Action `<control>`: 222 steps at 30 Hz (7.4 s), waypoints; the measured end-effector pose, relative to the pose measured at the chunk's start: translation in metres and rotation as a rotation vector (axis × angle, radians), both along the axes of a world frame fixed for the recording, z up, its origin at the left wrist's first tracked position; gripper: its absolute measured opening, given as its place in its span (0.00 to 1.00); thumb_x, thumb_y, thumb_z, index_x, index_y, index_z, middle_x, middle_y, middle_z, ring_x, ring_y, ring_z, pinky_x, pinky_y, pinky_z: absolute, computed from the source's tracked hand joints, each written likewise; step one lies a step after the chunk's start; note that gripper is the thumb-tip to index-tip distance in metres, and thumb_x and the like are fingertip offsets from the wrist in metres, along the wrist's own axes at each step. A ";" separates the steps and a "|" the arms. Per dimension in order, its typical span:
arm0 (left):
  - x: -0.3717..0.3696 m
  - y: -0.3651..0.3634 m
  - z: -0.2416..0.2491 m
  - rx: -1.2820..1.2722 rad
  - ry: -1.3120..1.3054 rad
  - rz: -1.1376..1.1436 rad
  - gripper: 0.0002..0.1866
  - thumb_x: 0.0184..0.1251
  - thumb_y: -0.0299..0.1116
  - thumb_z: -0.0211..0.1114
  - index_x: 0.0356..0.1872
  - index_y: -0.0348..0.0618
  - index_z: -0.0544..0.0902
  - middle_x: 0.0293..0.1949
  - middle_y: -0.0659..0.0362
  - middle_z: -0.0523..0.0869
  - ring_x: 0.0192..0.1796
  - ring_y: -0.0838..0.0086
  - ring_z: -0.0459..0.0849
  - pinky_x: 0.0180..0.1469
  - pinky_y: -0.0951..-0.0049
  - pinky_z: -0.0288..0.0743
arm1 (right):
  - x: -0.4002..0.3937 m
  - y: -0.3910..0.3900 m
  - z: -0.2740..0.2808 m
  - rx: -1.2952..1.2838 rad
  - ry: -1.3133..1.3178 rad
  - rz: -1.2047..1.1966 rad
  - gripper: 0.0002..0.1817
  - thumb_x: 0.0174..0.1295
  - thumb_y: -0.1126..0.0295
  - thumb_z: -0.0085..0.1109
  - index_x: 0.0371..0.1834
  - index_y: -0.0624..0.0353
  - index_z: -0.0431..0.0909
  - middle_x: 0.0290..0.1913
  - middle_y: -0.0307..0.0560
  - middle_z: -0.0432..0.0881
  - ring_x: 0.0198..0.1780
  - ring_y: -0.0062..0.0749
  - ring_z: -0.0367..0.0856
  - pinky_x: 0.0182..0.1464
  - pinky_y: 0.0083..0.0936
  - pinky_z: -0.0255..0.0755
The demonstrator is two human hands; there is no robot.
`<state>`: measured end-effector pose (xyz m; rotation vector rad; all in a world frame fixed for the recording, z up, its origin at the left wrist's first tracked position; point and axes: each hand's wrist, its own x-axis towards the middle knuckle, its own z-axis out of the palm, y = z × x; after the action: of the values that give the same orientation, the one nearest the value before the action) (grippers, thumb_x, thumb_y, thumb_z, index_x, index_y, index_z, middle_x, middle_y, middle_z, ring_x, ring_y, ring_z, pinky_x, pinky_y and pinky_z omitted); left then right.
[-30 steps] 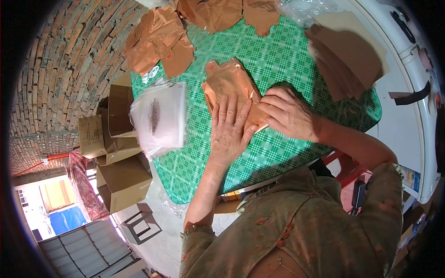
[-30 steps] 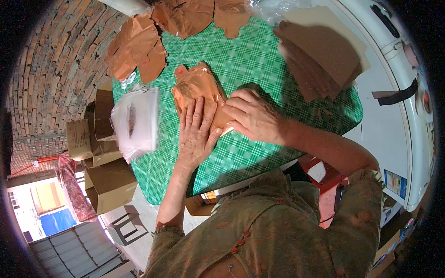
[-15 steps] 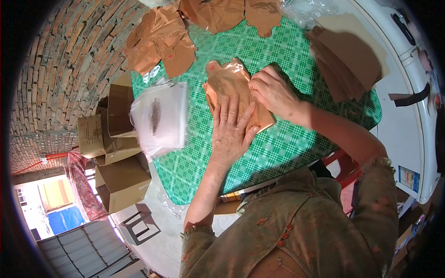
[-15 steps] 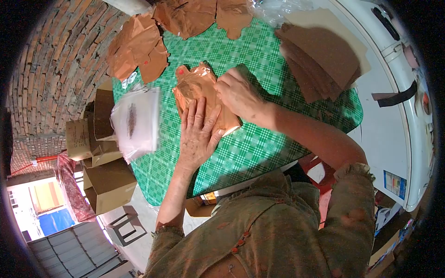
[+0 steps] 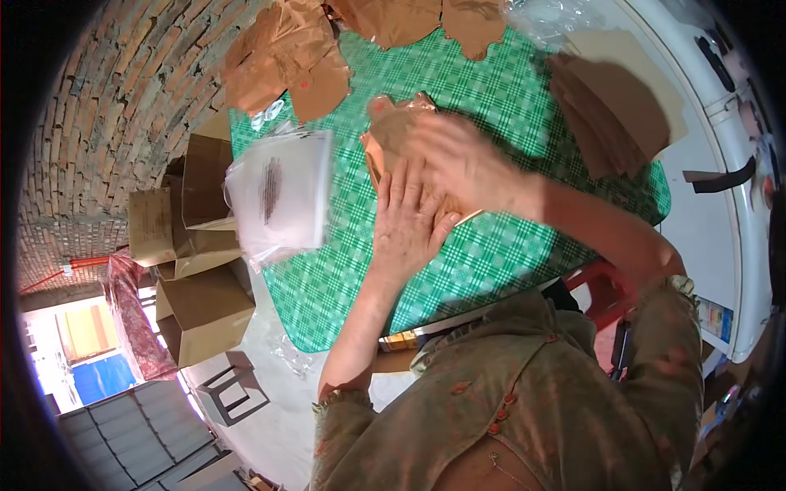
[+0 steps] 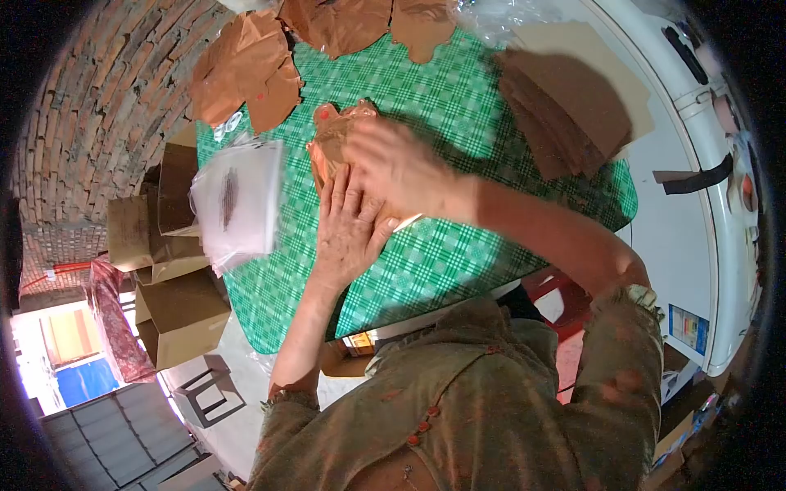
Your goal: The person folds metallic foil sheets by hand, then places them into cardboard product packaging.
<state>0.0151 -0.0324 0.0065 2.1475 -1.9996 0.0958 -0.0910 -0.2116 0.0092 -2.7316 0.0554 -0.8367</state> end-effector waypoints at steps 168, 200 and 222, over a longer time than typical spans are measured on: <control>0.022 0.042 0.005 -0.048 -0.009 -0.225 0.31 0.84 0.46 0.55 0.84 0.54 0.68 0.85 0.57 0.66 0.87 0.62 0.59 0.89 0.50 0.47 | -0.094 0.059 0.019 -0.187 0.381 0.055 0.41 0.72 0.54 0.62 0.83 0.65 0.64 0.85 0.55 0.65 0.88 0.45 0.57 0.88 0.58 0.40; 0.009 0.071 0.018 -0.184 0.084 -0.151 0.31 0.87 0.52 0.49 0.85 0.54 0.67 0.86 0.51 0.64 0.87 0.54 0.59 0.89 0.46 0.47 | -0.154 0.115 -0.004 0.094 0.061 0.227 0.22 0.55 0.79 0.70 0.56 0.63 0.86 0.57 0.48 0.86 0.63 0.44 0.83 0.65 0.39 0.81; -0.071 0.165 0.003 -0.324 0.374 0.173 0.19 0.61 0.34 0.80 0.53 0.39 0.90 0.60 0.55 0.89 0.69 0.59 0.84 0.75 0.50 0.71 | -0.130 0.114 0.017 0.419 0.180 0.034 0.12 0.62 0.84 0.67 0.48 0.65 0.84 0.43 0.53 0.86 0.45 0.52 0.82 0.47 0.42 0.77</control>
<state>-0.0562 0.1323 0.0094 1.9539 -1.4797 0.0369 -0.2210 -0.0980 0.0258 -2.3936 0.1972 -0.4997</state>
